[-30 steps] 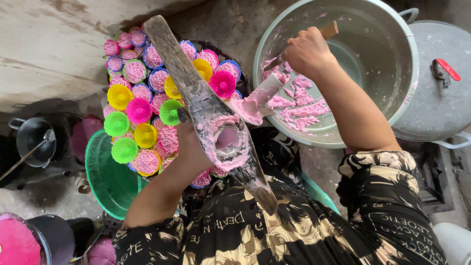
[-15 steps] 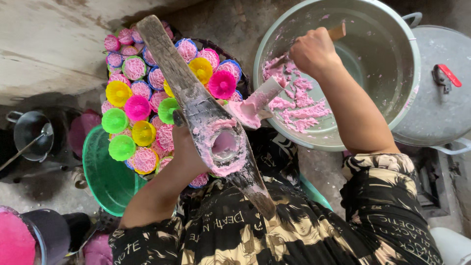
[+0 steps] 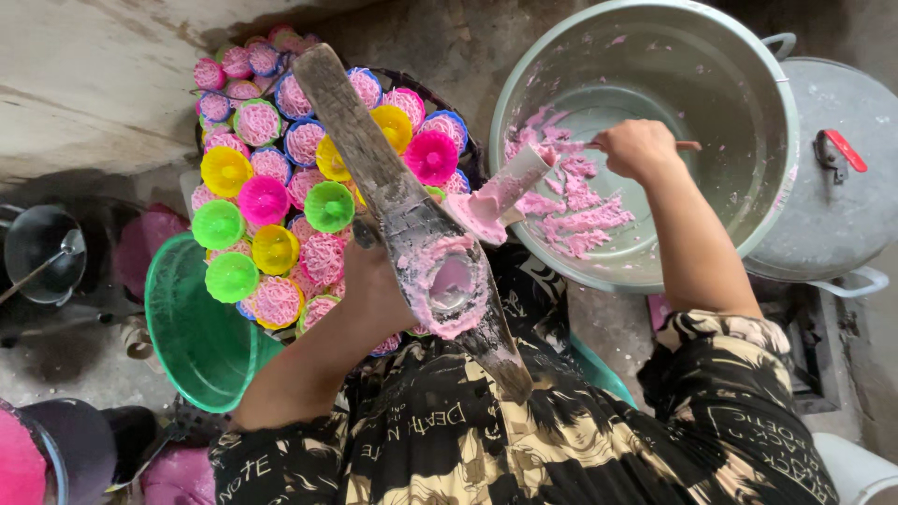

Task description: The person scoops pink paste from a basin into a handheld wooden extruder, then presses it with a wooden stick to extrude the paste in thin strands over colorful cups, building up a decorative layer on each cup. They repeat the loading, pressing, and cutting of strands while adding finished cups to a growing batch.

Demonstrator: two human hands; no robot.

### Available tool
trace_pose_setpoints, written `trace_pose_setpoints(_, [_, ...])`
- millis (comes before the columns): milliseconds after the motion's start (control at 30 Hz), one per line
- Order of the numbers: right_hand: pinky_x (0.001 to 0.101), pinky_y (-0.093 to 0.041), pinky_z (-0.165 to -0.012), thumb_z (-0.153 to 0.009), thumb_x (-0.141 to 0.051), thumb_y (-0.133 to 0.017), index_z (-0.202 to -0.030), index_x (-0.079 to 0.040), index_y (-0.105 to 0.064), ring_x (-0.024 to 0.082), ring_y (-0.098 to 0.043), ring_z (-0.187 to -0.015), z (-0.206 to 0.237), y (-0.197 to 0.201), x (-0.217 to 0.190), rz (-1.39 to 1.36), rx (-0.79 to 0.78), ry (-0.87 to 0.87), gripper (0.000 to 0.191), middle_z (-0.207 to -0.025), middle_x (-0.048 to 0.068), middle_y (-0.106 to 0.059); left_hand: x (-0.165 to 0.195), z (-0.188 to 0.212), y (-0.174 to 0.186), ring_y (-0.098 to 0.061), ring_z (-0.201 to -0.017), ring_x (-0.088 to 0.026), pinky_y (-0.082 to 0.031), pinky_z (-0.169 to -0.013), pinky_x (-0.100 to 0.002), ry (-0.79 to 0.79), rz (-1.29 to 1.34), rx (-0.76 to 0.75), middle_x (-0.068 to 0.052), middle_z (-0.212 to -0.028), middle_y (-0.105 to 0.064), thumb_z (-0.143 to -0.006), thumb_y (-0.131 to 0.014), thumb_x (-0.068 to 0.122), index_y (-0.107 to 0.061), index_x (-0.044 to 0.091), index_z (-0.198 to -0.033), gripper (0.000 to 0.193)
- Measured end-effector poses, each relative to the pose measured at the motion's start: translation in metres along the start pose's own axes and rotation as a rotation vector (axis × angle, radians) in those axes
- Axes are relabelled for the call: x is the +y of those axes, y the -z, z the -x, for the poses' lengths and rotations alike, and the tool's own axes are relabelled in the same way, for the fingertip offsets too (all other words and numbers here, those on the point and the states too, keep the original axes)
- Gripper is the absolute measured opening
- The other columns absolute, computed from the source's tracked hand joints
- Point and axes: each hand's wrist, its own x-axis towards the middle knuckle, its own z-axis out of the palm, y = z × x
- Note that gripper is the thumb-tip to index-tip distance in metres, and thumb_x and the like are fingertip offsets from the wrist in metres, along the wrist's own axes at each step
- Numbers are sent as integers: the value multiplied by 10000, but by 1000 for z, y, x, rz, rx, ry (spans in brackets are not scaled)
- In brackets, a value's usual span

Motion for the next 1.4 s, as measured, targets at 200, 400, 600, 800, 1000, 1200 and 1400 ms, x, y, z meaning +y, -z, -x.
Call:
trace_pose_setpoints(200, [492,-552,-826,-1009,-221,-582,-1266,-344,-747,373,-702,-960,23,-46,5,-308,127,-90,328,-1089,124,-752,-2,-2,4,-705,-1048,-303,-541,-927,-466,-12,4,-26,-94,-1144,-741,-730,-852,248,-785,132,-1099,393])
trace_pose_setpoints(400, [445,-537,-794,-956,-168,-624,-1289,-155,-722,366,-692,-899,17,-95,-23,-671,93,35,347,-1067,179,-733,-2,-1,5,-691,-1163,-314,-528,-1031,-475,43,67,9,-113,-1229,-723,-810,-843,228,-755,90,-1139,367])
trace_pose_setpoints(600, [311,-390,-506,-1012,-117,-572,-1295,-82,-685,126,-474,-578,38,-96,-42,-1251,-308,-183,307,-728,18,-564,-2,1,2,-688,-1125,-314,-552,-965,-460,-12,-7,14,-99,-1192,-728,-805,-829,226,-775,109,-1085,307])
trace_pose_setpoints(800, [281,-330,-452,-996,-84,-564,-1330,-43,-672,86,-437,-537,67,-83,-45,-1377,-427,-146,354,-694,-1,-553,0,-8,1,-701,-1029,-269,-571,-836,-434,-8,2,-27,-68,-1165,-742,-833,-854,246,-791,133,-1100,297])
trace_pose_setpoints(1000, [320,-384,-467,-989,-140,-619,-1287,-149,-735,126,-463,-536,77,-58,-23,-1114,-491,-131,320,-691,34,-577,14,-17,6,-708,-979,-286,-578,-774,-427,28,27,-8,-103,-1191,-696,-847,-850,272,-756,159,-1166,351])
trace_pose_setpoints(1200, [453,-542,-767,-967,-215,-670,-1239,-224,-783,313,-679,-849,51,-62,1,-281,-17,-97,295,-998,138,-766,10,-15,6,-710,-969,-283,-575,-777,-431,11,4,-33,-85,-1166,-717,-843,-854,254,-770,145,-1149,335])
trace_pose_setpoints(1400, [432,-559,-768,-977,-250,-644,-1285,-200,-709,294,-714,-802,31,-92,-40,-705,-238,-151,319,-958,176,-756,-1,-7,6,-690,-1073,-279,-580,-861,-431,-53,8,-38,-65,-1187,-737,-813,-851,246,-796,151,-1103,310])
